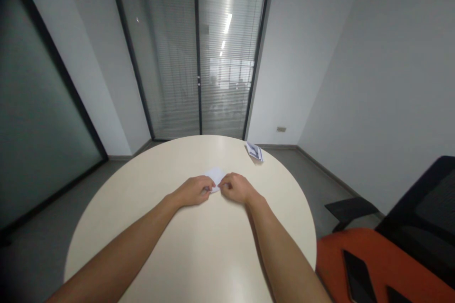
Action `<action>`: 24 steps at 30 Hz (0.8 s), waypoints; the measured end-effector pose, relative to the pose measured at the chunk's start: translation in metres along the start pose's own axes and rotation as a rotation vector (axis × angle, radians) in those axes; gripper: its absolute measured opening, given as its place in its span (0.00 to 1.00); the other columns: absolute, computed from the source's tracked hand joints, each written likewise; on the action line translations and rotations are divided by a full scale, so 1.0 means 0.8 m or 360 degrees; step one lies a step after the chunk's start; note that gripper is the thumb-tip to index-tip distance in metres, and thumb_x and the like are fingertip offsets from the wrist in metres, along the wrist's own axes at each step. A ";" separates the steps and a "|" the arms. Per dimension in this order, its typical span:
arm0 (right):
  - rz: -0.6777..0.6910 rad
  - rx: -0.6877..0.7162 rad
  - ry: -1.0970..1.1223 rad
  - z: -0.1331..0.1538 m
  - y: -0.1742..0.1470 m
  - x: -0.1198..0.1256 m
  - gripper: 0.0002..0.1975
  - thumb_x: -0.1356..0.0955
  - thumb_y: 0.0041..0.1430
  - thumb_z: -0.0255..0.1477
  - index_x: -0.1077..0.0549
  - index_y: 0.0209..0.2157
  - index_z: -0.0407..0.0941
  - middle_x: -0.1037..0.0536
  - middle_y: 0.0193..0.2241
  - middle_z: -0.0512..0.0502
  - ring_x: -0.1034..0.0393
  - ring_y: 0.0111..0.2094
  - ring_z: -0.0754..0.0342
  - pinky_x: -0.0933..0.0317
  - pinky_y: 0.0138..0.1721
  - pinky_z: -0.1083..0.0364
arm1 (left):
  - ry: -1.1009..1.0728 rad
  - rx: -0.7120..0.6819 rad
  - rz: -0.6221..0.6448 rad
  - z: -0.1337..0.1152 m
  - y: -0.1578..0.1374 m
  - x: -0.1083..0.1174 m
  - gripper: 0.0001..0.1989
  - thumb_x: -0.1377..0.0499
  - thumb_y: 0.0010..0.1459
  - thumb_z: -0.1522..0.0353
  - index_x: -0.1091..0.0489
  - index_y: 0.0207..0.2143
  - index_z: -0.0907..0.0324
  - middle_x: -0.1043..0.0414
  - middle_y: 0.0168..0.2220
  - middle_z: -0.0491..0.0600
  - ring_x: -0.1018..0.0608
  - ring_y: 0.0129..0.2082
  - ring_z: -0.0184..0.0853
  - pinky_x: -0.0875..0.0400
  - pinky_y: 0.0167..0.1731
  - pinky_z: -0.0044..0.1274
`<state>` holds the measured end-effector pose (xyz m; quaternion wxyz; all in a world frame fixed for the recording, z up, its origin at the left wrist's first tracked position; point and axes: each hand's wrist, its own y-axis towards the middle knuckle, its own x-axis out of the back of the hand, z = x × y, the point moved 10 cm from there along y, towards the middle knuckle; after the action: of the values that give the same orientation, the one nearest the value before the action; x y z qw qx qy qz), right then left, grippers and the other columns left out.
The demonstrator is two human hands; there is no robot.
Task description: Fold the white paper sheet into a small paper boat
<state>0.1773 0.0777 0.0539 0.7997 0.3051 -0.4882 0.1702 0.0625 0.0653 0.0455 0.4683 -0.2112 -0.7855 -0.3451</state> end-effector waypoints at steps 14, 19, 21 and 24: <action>-0.0084 0.0055 -0.0057 -0.011 0.001 -0.009 0.18 0.35 0.61 0.26 0.22 0.52 0.43 0.21 0.51 0.39 0.30 0.55 0.45 0.41 0.60 0.47 | -0.0027 -0.0050 -0.0034 -0.008 0.000 -0.001 0.19 0.40 0.62 0.64 0.28 0.55 0.55 0.27 0.58 0.52 0.29 0.60 0.41 0.34 0.61 0.33; -0.0085 -0.0076 -0.0133 -0.021 0.001 -0.006 0.18 0.34 0.62 0.27 0.23 0.52 0.42 0.20 0.46 0.37 0.28 0.49 0.45 0.37 0.54 0.49 | -0.0070 -0.0019 0.0138 0.001 -0.003 -0.020 0.21 0.44 0.66 0.62 0.29 0.59 0.57 0.33 0.64 0.54 0.32 0.64 0.42 0.38 0.64 0.35; -0.0092 -0.0103 -0.0150 -0.022 0.001 -0.004 0.16 0.34 0.63 0.28 0.22 0.51 0.41 0.19 0.43 0.38 0.27 0.47 0.46 0.36 0.52 0.49 | -0.0093 -0.0064 0.0170 -0.002 -0.003 -0.023 0.21 0.44 0.65 0.62 0.28 0.58 0.55 0.35 0.65 0.53 0.31 0.64 0.41 0.38 0.64 0.34; -0.0095 -0.0017 -0.0141 -0.017 0.002 -0.008 0.16 0.36 0.66 0.28 0.22 0.51 0.41 0.20 0.47 0.37 0.28 0.50 0.46 0.37 0.55 0.47 | -0.0096 -0.0092 0.0158 -0.004 -0.003 -0.022 0.21 0.42 0.64 0.63 0.27 0.57 0.55 0.34 0.65 0.53 0.32 0.64 0.41 0.38 0.64 0.34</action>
<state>0.1829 0.0880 0.0443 0.7837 0.3226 -0.5147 0.1299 0.0710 0.0606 0.0303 0.4546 -0.2739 -0.7775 -0.3375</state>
